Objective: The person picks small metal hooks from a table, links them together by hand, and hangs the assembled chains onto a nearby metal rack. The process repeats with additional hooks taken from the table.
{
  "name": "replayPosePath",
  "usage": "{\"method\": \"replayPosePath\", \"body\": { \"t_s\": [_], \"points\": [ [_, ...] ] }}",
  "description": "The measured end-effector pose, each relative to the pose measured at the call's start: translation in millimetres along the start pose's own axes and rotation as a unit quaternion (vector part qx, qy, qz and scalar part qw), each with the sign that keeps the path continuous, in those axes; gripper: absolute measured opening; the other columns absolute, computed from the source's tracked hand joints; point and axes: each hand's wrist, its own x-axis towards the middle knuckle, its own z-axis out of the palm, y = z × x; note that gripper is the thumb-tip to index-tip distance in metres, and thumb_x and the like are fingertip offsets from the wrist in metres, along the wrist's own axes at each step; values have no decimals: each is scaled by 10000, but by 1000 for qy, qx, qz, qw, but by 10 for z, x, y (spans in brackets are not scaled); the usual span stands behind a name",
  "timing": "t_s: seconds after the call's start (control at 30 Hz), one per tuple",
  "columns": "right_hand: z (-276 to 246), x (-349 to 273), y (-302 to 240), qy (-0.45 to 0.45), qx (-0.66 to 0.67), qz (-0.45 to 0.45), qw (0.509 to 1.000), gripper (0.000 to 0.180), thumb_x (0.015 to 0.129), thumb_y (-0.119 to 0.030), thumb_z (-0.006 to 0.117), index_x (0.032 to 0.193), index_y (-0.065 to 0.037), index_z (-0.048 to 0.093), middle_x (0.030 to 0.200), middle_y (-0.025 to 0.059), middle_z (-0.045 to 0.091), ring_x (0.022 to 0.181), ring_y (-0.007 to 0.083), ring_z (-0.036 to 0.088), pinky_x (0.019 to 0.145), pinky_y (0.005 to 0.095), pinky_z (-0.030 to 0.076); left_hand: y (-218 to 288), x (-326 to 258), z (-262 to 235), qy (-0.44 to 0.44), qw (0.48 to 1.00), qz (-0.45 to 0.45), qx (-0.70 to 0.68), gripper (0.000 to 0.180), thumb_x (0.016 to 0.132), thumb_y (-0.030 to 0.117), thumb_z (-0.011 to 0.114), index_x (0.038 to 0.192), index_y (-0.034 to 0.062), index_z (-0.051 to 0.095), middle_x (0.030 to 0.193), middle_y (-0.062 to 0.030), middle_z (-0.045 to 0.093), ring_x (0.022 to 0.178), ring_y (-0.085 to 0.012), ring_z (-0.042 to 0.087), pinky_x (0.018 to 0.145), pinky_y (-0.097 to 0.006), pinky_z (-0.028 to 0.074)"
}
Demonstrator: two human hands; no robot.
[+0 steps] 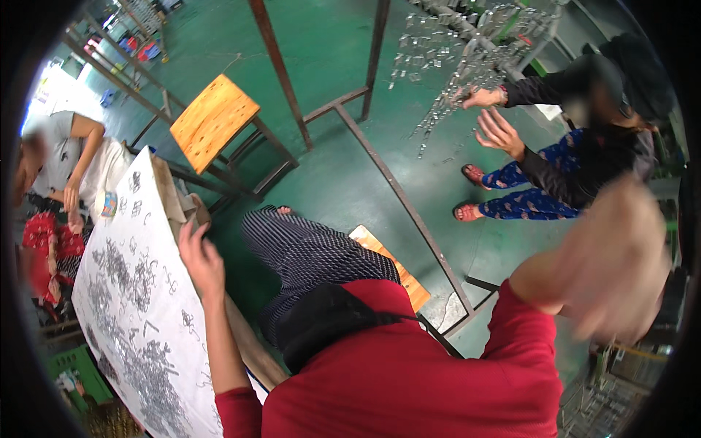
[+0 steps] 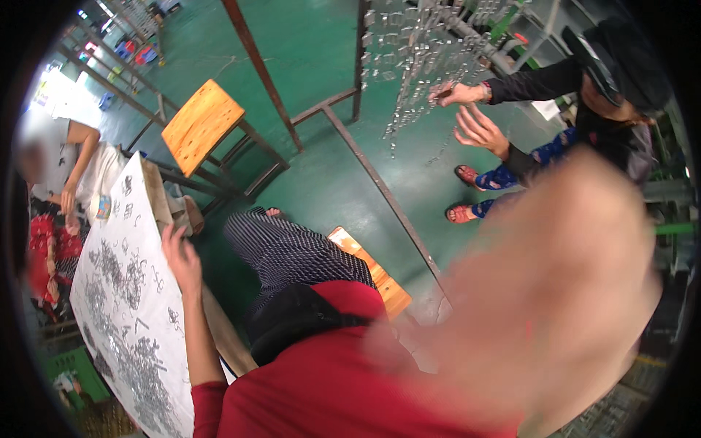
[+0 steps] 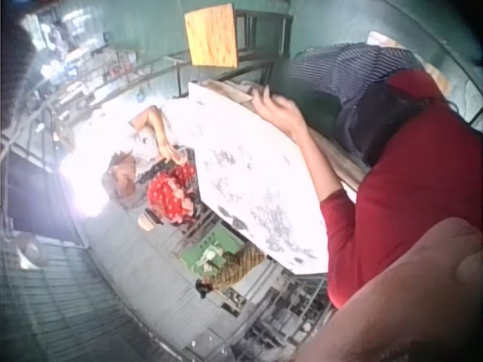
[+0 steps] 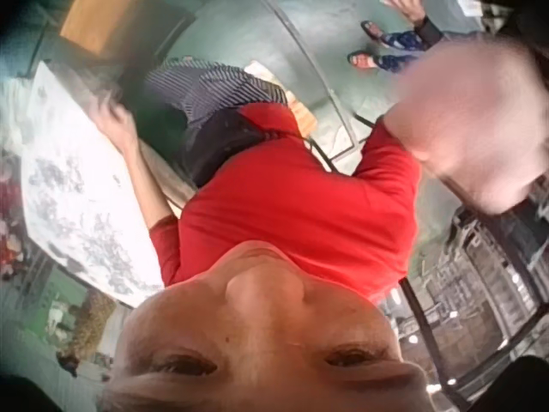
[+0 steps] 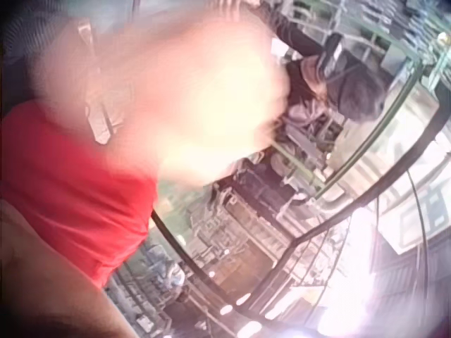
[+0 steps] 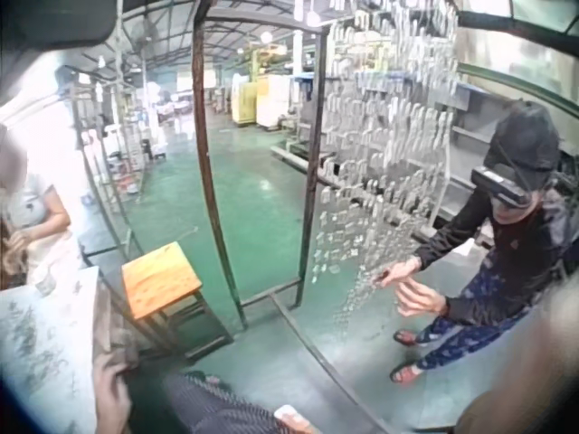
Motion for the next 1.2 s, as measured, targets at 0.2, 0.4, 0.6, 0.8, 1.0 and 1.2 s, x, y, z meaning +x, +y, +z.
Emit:
{"method": "replayPosePath", "body": {
  "t_s": [0.2,0.4,0.6,0.8,1.0,1.2],
  "points": [
    [628,-500,-622,-3,113,-38,993,232,723,-108,678,943,-168,722,695,-13,557,584,120,513,459,230,382,1352,782,728,-91,972,167,-137,290,810,-63,550,1067,45,631,1240,-134,566,1219,-331,502,1002,-416,407],
    [1288,-1305,-27,-77,278,204,935,133,797,-136,654,915,-95,699,713,41,611,602,222,619,505,337,486,1977,965,1127,-144,952,164,-216,259,838,49,635,1097,38,628,1156,-145,624,1107,-324,573,945,-386,457],
    [1904,-2170,571,54,205,588,780,130,890,-93,645,976,-12,698,787,74,669,619,119,605,564,270,485,2463,1148,1614,-196,930,132,-281,345,837,155,685,1152,26,627,1117,-172,653,1040,-340,624,890,-385,492],
    [2088,-2362,761,133,172,626,749,152,909,-104,637,1006,-1,692,768,30,640,605,65,547,565,218,448,2917,1225,1880,-167,939,97,-286,520,792,180,745,1228,-44,573,1149,-239,634,1023,-344,645,863,-399,509],
    [2049,-2445,750,134,144,622,758,118,879,-66,653,965,7,689,795,52,630,596,88,573,560,243,470,3089,1165,1946,-196,925,62,-320,498,809,158,725,1246,-28,572,1137,-232,644,1035,-332,652,866,-380,518],
    [2069,-2559,770,133,120,612,770,166,860,-50,675,1021,-9,676,814,30,614,609,78,568,569,228,463,3118,1072,1837,-293,878,-9,-377,343,851,94,675,1188,36,645,1079,-151,695,1010,-224,671,888,-329,513]
  ]
}}
